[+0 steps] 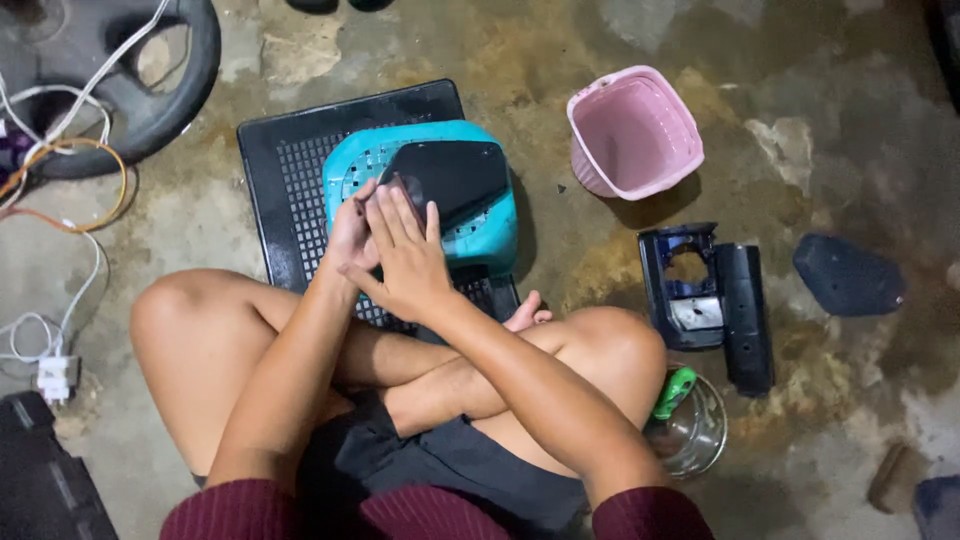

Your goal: The person sits cross-legged on the floor and sands a black plastic part using a sanding block. They repeatedly rub the sanding block over the surface, occasionally dipping it into a pink bucket of water and rotating the part to sand different areas.

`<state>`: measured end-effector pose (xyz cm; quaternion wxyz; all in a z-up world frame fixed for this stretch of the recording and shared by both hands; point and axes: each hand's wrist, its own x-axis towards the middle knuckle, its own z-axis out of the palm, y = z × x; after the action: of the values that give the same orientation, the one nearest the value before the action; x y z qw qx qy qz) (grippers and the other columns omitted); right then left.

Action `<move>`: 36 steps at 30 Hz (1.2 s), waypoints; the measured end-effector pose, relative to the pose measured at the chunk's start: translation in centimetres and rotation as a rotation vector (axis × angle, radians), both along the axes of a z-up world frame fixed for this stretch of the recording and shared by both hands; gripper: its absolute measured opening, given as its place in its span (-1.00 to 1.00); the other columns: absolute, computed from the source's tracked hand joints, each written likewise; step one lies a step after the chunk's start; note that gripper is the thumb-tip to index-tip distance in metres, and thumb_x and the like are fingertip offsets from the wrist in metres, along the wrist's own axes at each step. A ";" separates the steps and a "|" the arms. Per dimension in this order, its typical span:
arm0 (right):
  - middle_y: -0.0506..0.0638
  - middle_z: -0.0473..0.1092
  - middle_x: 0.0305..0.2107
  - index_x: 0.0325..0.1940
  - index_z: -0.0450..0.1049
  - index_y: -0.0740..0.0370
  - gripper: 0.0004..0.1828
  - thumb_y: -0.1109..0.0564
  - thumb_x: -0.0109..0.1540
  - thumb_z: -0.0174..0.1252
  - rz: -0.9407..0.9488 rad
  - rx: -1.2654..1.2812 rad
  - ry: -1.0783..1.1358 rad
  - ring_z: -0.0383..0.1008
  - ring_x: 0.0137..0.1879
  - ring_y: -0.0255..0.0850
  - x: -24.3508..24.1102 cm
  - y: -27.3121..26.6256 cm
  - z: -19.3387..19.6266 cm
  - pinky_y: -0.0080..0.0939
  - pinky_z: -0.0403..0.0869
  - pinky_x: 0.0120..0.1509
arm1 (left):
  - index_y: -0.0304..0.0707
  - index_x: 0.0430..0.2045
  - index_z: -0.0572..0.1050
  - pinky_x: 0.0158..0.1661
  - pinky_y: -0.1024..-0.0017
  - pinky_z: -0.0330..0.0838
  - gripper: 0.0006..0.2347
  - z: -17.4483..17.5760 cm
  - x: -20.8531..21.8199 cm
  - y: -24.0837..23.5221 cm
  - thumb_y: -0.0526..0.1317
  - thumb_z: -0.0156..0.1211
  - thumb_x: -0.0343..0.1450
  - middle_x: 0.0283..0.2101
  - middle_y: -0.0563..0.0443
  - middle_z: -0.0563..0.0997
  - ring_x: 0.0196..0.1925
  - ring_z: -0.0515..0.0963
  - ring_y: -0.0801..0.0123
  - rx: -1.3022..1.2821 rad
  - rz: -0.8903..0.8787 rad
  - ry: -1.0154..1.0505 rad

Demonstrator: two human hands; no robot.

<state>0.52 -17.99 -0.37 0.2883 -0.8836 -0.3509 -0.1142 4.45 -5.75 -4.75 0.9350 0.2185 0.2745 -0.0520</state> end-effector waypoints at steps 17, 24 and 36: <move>0.12 0.10 0.48 0.52 0.18 0.08 -0.18 -0.43 0.32 -0.16 0.007 -0.211 0.099 -0.08 0.63 0.02 7.0 -0.6 1.1 0.75 -0.35 0.45 | -0.21 -0.01 0.58 0.19 -0.16 0.42 -0.45 1.2 -1.0 3.4 0.26 0.08 0.39 0.05 -0.29 0.63 0.07 0.62 -0.16 -0.474 0.009 -0.094; 0.22 0.11 0.45 0.49 0.20 0.17 -0.15 -0.40 0.27 -0.13 0.057 -0.191 0.060 -0.07 0.62 0.15 5.0 1.8 2.9 0.83 -0.33 0.42 | -0.15 0.08 0.54 0.29 -0.18 0.33 -0.34 0.0 -0.7 3.9 0.37 0.07 0.31 0.09 -0.30 0.61 0.15 0.57 -0.20 -0.523 0.016 0.016; 0.07 0.00 0.52 0.56 0.07 0.10 0.10 -0.66 0.17 -0.22 0.232 -0.241 0.182 -0.09 0.65 -0.02 2.2 2.6 1.3 0.73 -0.49 0.48 | -0.05 0.18 0.47 0.26 -0.09 0.38 -0.27 -4.8 -0.4 3.9 0.46 -0.02 0.29 0.15 -0.19 0.58 0.14 0.58 -0.11 -0.503 0.019 -0.015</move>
<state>2.67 -15.35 0.91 0.2221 -0.8720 -0.4340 0.0431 4.07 -1.88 -9.55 0.9624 -0.0234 0.2480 -0.1081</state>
